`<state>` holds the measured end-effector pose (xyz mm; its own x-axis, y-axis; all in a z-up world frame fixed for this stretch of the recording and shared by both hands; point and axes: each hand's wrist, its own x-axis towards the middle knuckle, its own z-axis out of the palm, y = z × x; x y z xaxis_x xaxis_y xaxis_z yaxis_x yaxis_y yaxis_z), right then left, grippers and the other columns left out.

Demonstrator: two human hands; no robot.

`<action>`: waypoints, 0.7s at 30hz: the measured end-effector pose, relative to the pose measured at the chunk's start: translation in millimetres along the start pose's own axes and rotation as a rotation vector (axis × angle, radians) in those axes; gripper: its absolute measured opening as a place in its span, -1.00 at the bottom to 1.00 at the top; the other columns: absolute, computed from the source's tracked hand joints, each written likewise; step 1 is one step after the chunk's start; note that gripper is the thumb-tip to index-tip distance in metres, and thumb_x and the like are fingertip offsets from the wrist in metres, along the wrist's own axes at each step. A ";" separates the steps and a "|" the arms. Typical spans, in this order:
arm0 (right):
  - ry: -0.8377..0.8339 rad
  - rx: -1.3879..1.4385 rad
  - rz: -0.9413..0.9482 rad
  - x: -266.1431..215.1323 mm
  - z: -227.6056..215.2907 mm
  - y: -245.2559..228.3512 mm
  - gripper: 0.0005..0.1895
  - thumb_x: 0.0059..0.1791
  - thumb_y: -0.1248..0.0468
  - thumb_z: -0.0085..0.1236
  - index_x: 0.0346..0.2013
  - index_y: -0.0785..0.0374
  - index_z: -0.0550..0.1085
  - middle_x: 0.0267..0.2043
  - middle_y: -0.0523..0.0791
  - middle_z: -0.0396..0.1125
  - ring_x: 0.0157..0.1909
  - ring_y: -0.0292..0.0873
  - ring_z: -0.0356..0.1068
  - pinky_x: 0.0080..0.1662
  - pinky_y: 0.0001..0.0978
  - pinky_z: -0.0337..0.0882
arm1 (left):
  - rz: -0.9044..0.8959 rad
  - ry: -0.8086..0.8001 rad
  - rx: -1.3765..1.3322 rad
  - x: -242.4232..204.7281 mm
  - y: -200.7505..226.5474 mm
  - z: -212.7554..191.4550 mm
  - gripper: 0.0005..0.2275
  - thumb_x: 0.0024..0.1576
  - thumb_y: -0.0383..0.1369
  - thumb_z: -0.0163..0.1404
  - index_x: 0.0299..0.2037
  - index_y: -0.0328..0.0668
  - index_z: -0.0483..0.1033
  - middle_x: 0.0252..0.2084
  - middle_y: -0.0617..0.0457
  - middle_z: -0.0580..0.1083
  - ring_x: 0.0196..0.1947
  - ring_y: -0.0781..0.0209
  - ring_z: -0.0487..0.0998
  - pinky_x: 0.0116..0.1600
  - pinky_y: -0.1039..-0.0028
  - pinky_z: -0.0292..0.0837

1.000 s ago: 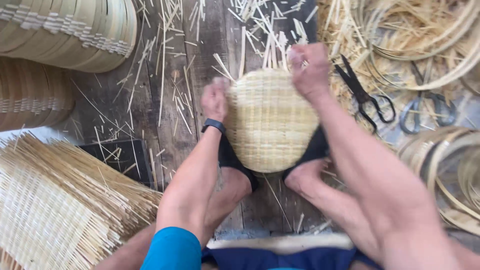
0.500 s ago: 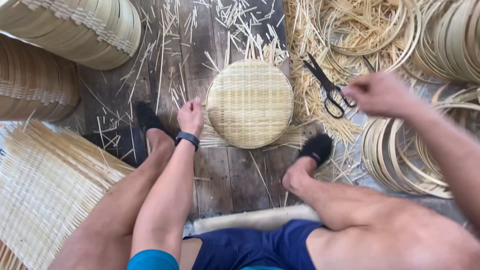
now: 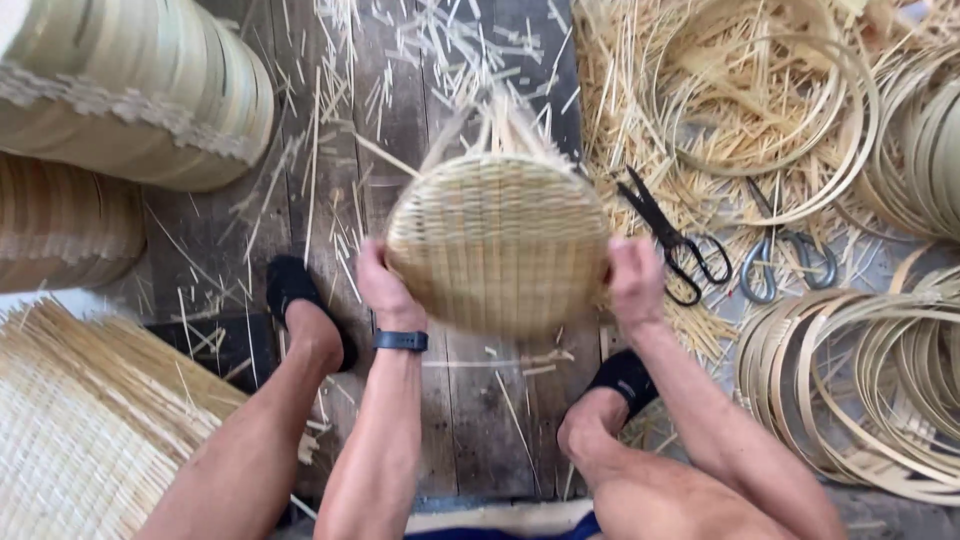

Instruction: Assembling and trimming the circular base of a bamboo steamer basket using a hoop and wooden mold.

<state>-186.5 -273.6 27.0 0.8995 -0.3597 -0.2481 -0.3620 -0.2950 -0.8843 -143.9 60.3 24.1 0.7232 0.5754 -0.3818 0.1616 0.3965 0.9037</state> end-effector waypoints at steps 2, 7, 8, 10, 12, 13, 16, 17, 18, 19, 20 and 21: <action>-0.050 0.196 -0.043 -12.7 -19.7 -44.2 -0.59 0.21 0.05 -0.12 -0.19 0.39 0.41 -0.24 -0.01 0.37 -0.20 -0.14 0.37 -0.09 -0.17 0.45 | 0.131 -0.069 -0.130 -18.9 21.1 -9.2 -0.64 0.38 -0.15 -0.17 -0.22 -0.35 0.49 -0.03 -0.14 0.49 0.01 0.10 0.49 0.19 0.28 0.40; -0.221 0.693 0.301 4.8 -20.9 -60.8 -0.55 0.12 0.03 -0.30 -0.04 0.28 0.45 -0.09 -0.02 0.46 -0.10 -0.17 0.50 0.03 -0.25 0.49 | -0.506 -0.405 -0.251 7.7 37.5 -9.9 -0.56 0.23 -0.06 -0.26 -0.08 -0.26 0.57 -0.15 -0.08 0.59 -0.16 0.06 0.59 -0.03 0.26 0.53; -0.246 0.724 0.376 6.5 -12.2 -42.7 -0.55 0.12 0.03 -0.26 -0.04 0.30 0.45 -0.08 -0.05 0.45 -0.08 -0.18 0.48 0.05 -0.25 0.47 | -0.576 -0.266 -0.143 25.7 -5.5 -31.6 -0.65 0.27 -0.14 -0.16 -0.07 -0.27 0.54 -0.20 -0.05 0.58 -0.23 0.05 0.59 -0.11 0.24 0.56; -0.268 0.760 0.427 17.1 5.0 3.3 -0.55 0.12 0.02 -0.22 -0.04 0.32 0.45 -0.07 -0.07 0.45 -0.06 -0.19 0.46 0.07 -0.24 0.45 | -0.630 -0.143 -0.042 57.5 -59.8 -52.1 -0.74 0.31 -0.21 -0.07 -0.06 -0.28 0.52 -0.25 -0.03 0.57 -0.30 0.05 0.59 -0.20 0.21 0.58; -0.102 0.623 0.341 6.6 15.2 70.3 -0.62 0.15 0.07 -0.11 -0.06 0.35 0.47 -0.10 -0.11 0.40 -0.05 -0.23 0.34 0.08 -0.29 0.33 | -0.614 -0.246 -0.094 59.3 -93.9 -78.5 -0.70 0.33 -0.24 -0.10 0.05 -0.35 0.52 -0.20 -0.02 0.60 -0.32 0.14 0.64 -0.28 0.34 0.60; -0.104 0.614 0.351 2.3 13.8 80.8 -0.62 0.15 0.07 -0.11 -0.06 0.35 0.47 -0.10 -0.11 0.40 -0.05 -0.23 0.34 0.08 -0.29 0.33 | -0.624 -0.237 -0.095 59.1 -104.2 -88.2 -0.70 0.33 -0.24 -0.10 0.05 -0.35 0.52 -0.20 -0.02 0.60 -0.32 0.14 0.64 -0.28 0.34 0.60; -0.088 0.532 0.282 2.3 15.9 89.9 -0.57 0.23 0.05 0.00 -0.18 0.45 0.43 -0.17 -0.09 0.27 -0.09 -0.21 0.18 0.03 -0.29 0.23 | -0.626 -0.229 0.039 89.8 -154.2 -116.4 -0.75 0.26 -0.26 -0.07 -0.07 -0.30 0.53 -0.34 -0.02 0.53 -0.46 0.11 0.56 -0.39 0.29 0.54; -0.071 0.284 0.259 -4.0 14.8 83.7 -0.56 0.17 0.03 0.01 -0.26 0.41 0.46 -0.19 -0.10 0.29 -0.10 -0.21 0.23 0.00 -0.32 0.24 | -0.430 -0.302 0.121 104.7 -188.1 -138.7 -0.78 0.21 -0.38 -0.04 -0.07 -0.35 0.58 -0.29 0.00 0.54 -0.41 0.18 0.55 -0.36 0.34 0.50; -0.055 0.037 0.234 -10.1 13.6 77.7 -0.56 0.10 0.00 0.02 -0.34 0.38 0.49 -0.21 -0.10 0.31 -0.12 -0.21 0.28 -0.03 -0.36 0.25 | -0.233 -0.375 0.202 119.0 -222.1 -161.6 -0.78 0.15 -0.50 -0.01 -0.07 -0.40 0.64 -0.24 0.03 0.55 -0.37 0.25 0.53 -0.32 0.39 0.45; -0.053 0.036 0.239 -12.1 12.1 83.7 -0.56 0.10 0.00 0.02 -0.34 0.38 0.49 -0.21 -0.10 0.31 -0.12 -0.21 0.28 -0.03 -0.36 0.25 | -0.239 -0.377 0.205 102.0 -194.0 -137.6 -0.78 0.15 -0.50 -0.01 -0.07 -0.40 0.64 -0.24 0.03 0.55 -0.37 0.25 0.53 -0.32 0.39 0.45; -0.102 -0.022 0.251 -14.3 10.4 89.2 -0.48 0.14 -0.02 -0.01 -0.40 0.42 0.44 -0.32 -0.03 0.26 -0.21 -0.14 0.26 -0.08 -0.27 0.26 | -0.349 -0.223 0.304 85.0 -165.5 -113.2 -0.84 0.17 -0.46 0.07 -0.15 -0.41 0.63 -0.27 0.01 0.56 -0.39 0.24 0.53 -0.33 0.38 0.45; -0.149 -0.080 0.251 -10.8 8.4 93.4 -0.40 0.19 -0.04 -0.04 -0.47 0.47 0.39 -0.43 0.04 0.22 -0.30 -0.07 0.24 -0.14 -0.18 0.27 | -0.450 -0.070 0.396 71.6 -137.4 -83.3 -0.86 0.19 -0.43 0.14 -0.22 -0.42 0.62 -0.31 -0.02 0.57 -0.42 0.23 0.53 -0.33 0.37 0.45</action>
<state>-228.0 -289.8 -56.3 0.8030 -0.2987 -0.5158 -0.5908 -0.2845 -0.7550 -170.2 106.6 -143.6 0.5660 0.3588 -0.7423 0.6903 0.2860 0.6646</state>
